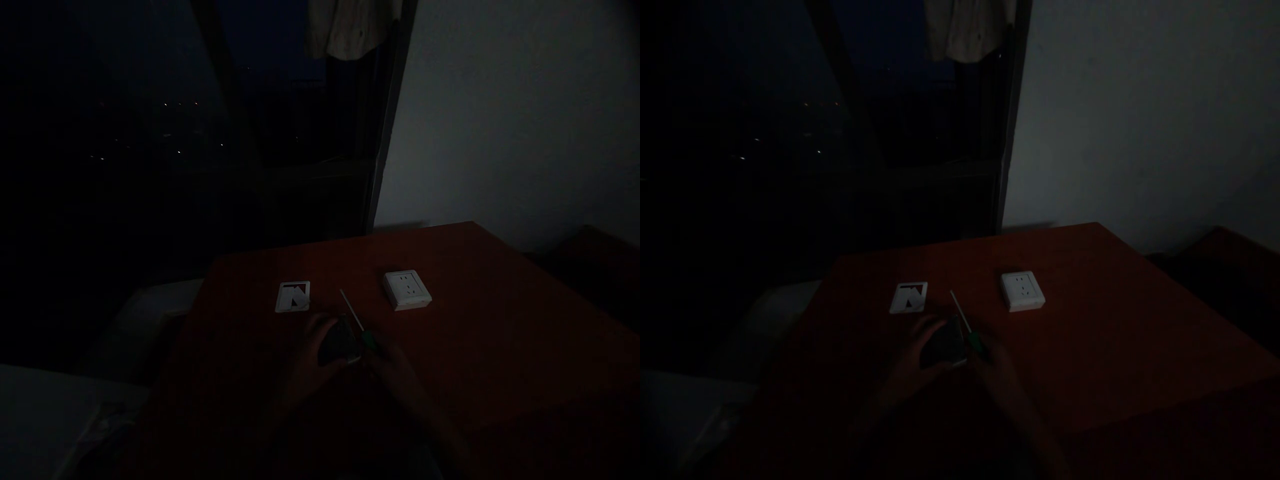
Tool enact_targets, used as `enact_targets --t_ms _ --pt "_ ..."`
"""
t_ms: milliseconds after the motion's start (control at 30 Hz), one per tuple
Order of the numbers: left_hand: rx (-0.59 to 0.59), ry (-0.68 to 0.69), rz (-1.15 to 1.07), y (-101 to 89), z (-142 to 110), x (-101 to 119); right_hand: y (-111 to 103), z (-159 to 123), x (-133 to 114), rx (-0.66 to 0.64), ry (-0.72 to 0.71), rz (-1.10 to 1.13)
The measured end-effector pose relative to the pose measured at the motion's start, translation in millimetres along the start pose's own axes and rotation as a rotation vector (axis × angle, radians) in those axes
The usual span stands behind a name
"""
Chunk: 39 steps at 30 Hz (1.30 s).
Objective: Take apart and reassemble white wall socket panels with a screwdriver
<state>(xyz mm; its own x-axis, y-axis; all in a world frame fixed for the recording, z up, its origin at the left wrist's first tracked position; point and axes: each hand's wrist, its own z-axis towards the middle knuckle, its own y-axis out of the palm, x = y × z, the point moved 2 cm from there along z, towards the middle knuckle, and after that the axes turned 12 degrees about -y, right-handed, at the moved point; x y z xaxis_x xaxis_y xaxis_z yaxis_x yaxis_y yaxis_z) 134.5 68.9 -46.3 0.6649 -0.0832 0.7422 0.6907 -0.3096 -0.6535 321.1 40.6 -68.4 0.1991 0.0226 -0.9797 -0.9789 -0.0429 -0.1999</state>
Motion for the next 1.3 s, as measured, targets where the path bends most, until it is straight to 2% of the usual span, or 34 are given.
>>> enact_targets --t_ms 500,767,867,967,1033,1133,1200,1300 --pt "0.047 -0.009 0.023 1.0 -4 0 -1 -1 -4 -0.024 0.003 -0.026" --pt "-0.006 0.009 0.015 2.0 -2 -3 -1 -1 -6 -0.026 0.009 -0.007" --pt "0.042 0.031 0.039 -0.9 -4 -1 -2 -1 -7 -0.033 0.022 0.004" --pt "0.140 0.061 0.089 -14.2 -9 -1 -3 -2 -4 -0.042 0.041 0.019" --pt "0.229 0.015 0.158 -29.2 -13 -9 -3 -3 -2 -0.044 0.056 0.029" --pt "0.370 -0.174 0.339 -56.5 -18 -38 -2 -4 -1 -0.041 0.054 0.041" --pt "0.370 -0.284 0.459 -72.2 -22 -62 -2 -5 -2 -0.039 0.045 0.044" --pt "0.355 -0.344 0.595 -87.6 -29 -89 -3 -5 -3 -0.038 0.066 0.040"
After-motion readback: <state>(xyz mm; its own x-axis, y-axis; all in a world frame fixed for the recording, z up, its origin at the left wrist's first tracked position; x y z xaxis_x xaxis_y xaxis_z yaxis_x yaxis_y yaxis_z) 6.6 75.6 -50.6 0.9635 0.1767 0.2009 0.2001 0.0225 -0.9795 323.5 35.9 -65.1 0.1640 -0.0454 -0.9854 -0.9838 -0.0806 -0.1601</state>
